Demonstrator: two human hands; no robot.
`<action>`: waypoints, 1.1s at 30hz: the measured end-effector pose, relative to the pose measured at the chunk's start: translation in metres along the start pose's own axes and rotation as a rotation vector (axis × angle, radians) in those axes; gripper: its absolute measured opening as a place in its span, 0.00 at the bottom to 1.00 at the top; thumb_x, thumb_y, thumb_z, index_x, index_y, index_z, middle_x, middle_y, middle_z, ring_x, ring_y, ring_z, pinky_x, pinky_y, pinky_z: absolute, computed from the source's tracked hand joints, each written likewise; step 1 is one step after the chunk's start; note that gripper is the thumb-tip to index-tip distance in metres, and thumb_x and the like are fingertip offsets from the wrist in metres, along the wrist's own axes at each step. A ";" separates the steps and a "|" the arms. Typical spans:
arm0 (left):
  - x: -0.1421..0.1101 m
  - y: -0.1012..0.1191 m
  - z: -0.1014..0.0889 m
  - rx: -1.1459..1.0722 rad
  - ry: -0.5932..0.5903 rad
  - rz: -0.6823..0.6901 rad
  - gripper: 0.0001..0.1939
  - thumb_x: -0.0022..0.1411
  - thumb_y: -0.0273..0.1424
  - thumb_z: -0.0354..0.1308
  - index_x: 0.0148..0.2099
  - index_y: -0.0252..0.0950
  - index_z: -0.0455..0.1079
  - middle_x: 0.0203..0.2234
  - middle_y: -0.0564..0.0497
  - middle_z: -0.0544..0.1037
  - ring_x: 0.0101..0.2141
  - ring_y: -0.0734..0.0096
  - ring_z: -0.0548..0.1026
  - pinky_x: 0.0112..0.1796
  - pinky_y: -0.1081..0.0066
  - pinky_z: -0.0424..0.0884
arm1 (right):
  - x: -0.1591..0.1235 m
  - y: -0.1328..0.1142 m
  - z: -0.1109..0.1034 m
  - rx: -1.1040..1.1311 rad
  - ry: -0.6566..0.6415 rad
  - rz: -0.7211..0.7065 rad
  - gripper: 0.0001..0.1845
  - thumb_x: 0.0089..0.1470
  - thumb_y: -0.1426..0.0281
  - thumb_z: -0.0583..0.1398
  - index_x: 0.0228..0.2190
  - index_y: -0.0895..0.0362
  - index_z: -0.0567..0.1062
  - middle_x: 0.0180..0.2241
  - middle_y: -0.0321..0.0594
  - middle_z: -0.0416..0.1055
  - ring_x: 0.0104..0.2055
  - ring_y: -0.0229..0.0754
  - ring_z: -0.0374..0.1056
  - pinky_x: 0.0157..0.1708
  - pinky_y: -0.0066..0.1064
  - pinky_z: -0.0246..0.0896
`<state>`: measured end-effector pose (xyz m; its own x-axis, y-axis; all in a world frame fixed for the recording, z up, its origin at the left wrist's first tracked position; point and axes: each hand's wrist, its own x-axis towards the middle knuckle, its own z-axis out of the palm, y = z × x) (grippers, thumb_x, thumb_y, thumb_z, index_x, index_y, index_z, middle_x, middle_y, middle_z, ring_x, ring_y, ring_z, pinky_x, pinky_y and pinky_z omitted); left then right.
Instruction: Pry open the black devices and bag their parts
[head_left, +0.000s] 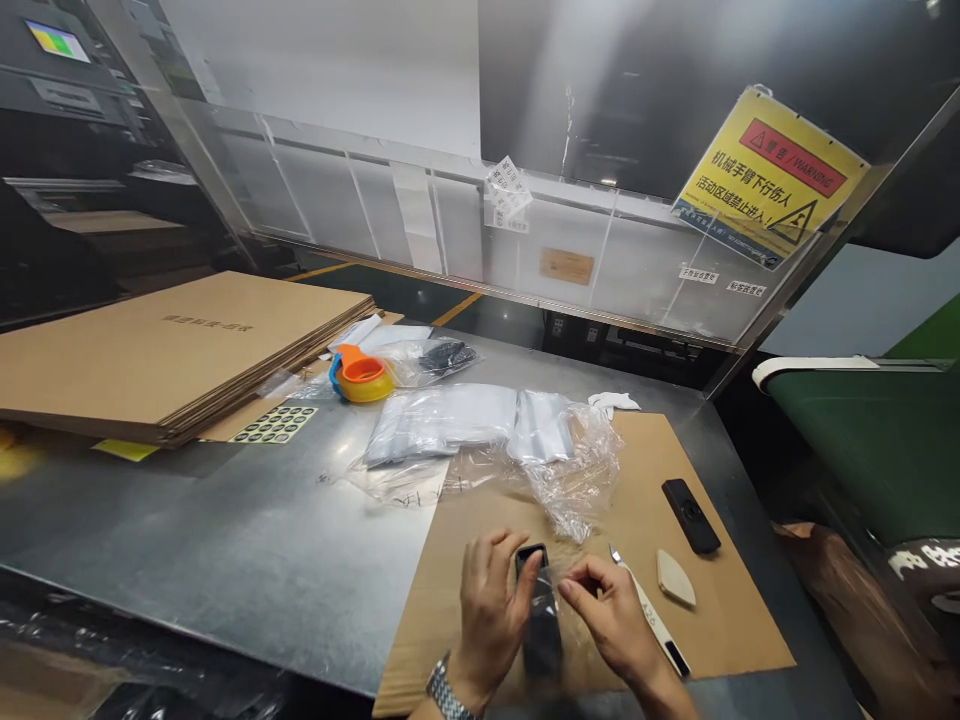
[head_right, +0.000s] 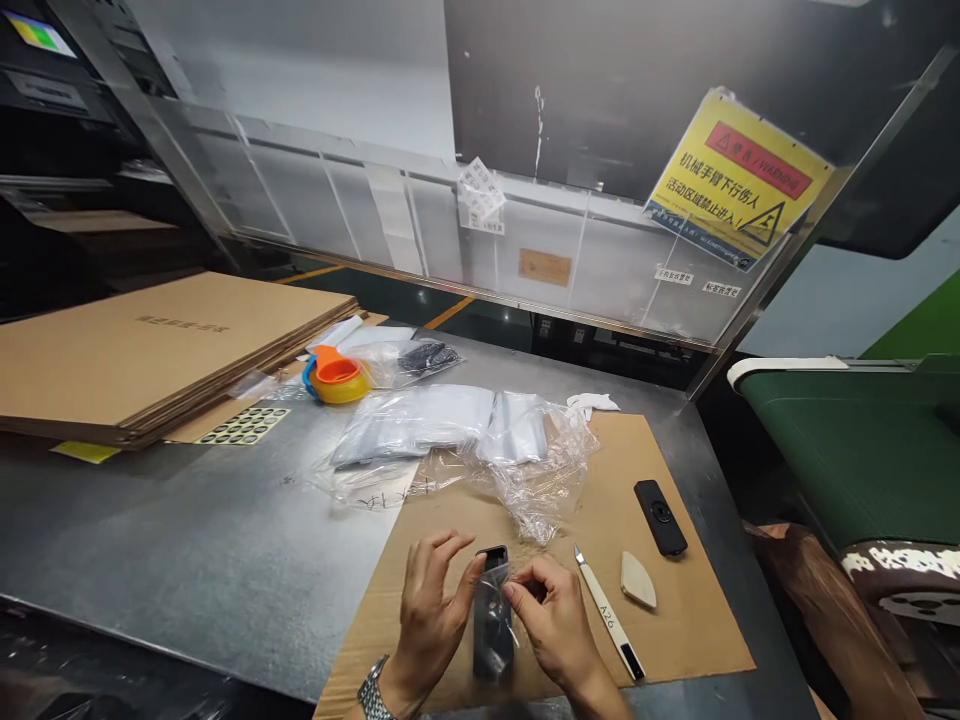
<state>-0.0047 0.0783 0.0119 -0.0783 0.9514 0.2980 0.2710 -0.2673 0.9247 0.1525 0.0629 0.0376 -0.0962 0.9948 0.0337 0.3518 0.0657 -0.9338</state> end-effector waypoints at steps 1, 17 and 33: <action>-0.004 0.001 0.000 0.011 0.008 -0.009 0.09 0.57 0.37 0.54 0.36 0.36 0.70 0.31 0.46 0.71 0.36 0.62 0.66 0.40 0.64 0.61 | -0.002 0.000 0.002 -0.024 0.031 0.008 0.12 0.51 0.65 0.59 0.21 0.58 0.69 0.21 0.34 0.63 0.26 0.37 0.58 0.27 0.27 0.51; -0.034 -0.004 0.007 -0.132 -0.025 -0.243 0.09 0.57 0.36 0.55 0.33 0.35 0.67 0.27 0.49 0.71 0.32 0.64 0.69 0.36 0.66 0.66 | -0.018 0.015 0.026 -0.106 0.237 -0.111 0.10 0.57 0.67 0.52 0.24 0.55 0.60 0.22 0.31 0.57 0.25 0.35 0.56 0.26 0.25 0.54; -0.016 -0.057 -0.024 0.620 0.075 0.190 0.15 0.60 0.21 0.45 0.43 0.35 0.71 0.28 0.49 0.65 0.31 0.66 0.67 0.32 0.68 0.66 | -0.039 0.061 0.049 -0.496 0.218 0.039 0.13 0.53 0.60 0.54 0.33 0.57 0.70 0.30 0.45 0.69 0.29 0.46 0.67 0.27 0.31 0.58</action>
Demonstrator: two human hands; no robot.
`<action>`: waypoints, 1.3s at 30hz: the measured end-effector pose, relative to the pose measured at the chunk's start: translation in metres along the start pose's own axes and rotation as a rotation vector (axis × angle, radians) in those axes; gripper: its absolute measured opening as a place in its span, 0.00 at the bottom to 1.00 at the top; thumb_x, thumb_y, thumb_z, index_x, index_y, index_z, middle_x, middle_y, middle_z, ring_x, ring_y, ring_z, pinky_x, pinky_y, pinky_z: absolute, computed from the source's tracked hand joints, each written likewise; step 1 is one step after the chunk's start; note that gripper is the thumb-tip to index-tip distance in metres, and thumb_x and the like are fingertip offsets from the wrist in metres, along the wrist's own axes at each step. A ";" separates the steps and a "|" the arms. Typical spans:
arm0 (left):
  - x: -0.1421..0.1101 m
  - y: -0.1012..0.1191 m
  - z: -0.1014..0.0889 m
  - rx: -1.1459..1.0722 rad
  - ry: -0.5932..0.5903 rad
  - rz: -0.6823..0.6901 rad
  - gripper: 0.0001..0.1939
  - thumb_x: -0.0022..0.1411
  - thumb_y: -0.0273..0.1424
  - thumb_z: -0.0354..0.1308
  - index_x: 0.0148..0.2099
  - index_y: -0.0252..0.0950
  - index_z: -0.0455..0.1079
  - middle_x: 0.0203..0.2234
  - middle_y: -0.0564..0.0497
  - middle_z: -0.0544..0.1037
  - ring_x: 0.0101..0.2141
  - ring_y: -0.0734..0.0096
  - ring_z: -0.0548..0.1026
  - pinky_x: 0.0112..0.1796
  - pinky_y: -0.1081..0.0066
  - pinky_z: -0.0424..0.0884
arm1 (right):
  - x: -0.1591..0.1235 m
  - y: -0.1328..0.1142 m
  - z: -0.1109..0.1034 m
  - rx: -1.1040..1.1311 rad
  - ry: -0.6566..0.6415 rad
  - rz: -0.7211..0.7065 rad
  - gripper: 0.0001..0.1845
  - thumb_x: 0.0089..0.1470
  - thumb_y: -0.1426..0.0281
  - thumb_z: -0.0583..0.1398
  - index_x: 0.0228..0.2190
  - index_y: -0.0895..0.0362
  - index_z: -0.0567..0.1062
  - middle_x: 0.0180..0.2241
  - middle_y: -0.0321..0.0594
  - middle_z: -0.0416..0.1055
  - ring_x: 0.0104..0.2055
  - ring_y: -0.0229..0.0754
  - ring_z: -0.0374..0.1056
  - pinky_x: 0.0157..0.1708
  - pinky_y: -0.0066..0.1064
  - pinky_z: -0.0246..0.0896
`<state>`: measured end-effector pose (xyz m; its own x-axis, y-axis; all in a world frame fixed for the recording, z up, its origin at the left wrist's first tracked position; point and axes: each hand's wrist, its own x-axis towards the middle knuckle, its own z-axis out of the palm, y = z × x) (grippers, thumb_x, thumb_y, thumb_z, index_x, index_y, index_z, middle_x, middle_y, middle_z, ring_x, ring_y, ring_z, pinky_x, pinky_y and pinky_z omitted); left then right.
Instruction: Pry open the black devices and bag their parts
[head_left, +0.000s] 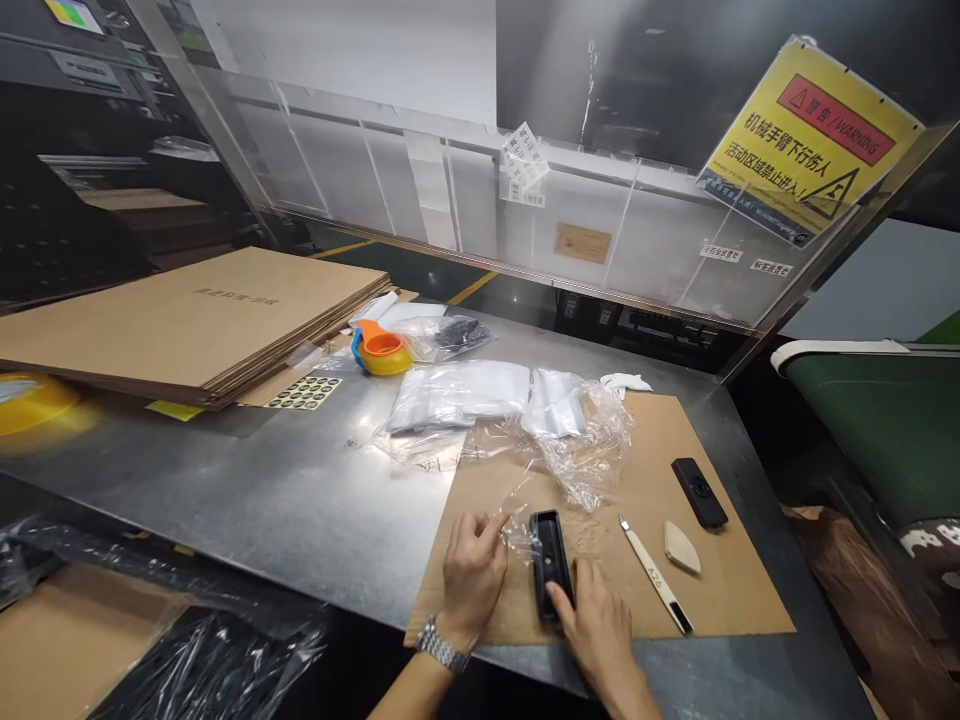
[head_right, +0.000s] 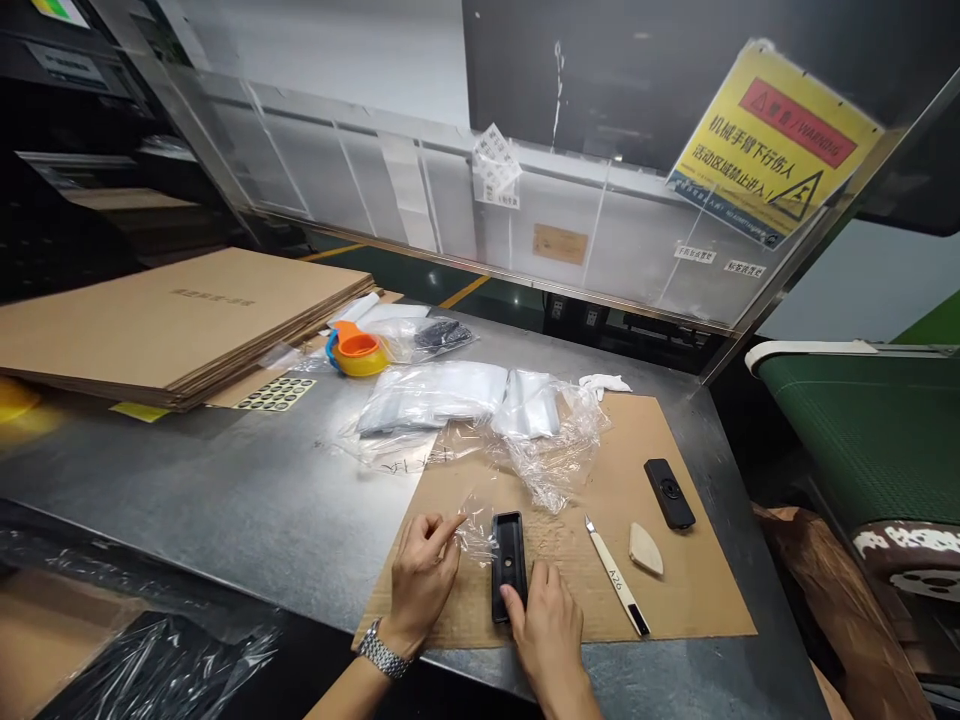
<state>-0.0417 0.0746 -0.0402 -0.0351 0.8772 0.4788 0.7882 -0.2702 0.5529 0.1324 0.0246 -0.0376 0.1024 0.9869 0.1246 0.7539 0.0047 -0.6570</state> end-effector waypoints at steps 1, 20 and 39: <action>-0.002 -0.003 0.002 0.024 -0.022 -0.007 0.15 0.58 0.21 0.46 0.42 0.36 0.71 0.28 0.49 0.65 0.31 0.66 0.67 0.32 0.68 0.66 | -0.002 0.004 0.003 -0.017 -0.016 0.025 0.13 0.53 0.61 0.53 0.28 0.56 0.70 0.27 0.45 0.69 0.28 0.46 0.67 0.25 0.31 0.57; -0.012 0.006 -0.006 -0.020 -0.382 0.081 0.12 0.60 0.24 0.47 0.43 0.38 0.69 0.33 0.52 0.78 0.35 0.71 0.76 0.36 0.74 0.70 | -0.029 0.020 0.001 0.355 -0.356 0.344 0.26 0.54 0.47 0.44 0.24 0.55 0.63 0.16 0.30 0.58 0.10 0.33 0.56 0.08 0.23 0.44; -0.015 0.046 -0.035 -0.033 -0.401 0.291 0.11 0.60 0.21 0.44 0.36 0.38 0.65 0.25 0.51 0.74 0.27 0.68 0.73 0.27 0.71 0.67 | 0.006 -0.016 -0.020 0.203 -0.095 0.055 0.12 0.56 0.66 0.50 0.30 0.54 0.72 0.15 0.33 0.66 0.18 0.38 0.63 0.19 0.26 0.46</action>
<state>-0.0261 0.0357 0.0019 0.4279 0.8454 0.3197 0.7099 -0.5333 0.4601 0.1343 0.0272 -0.0117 0.0710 0.9973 0.0200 0.6017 -0.0268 -0.7983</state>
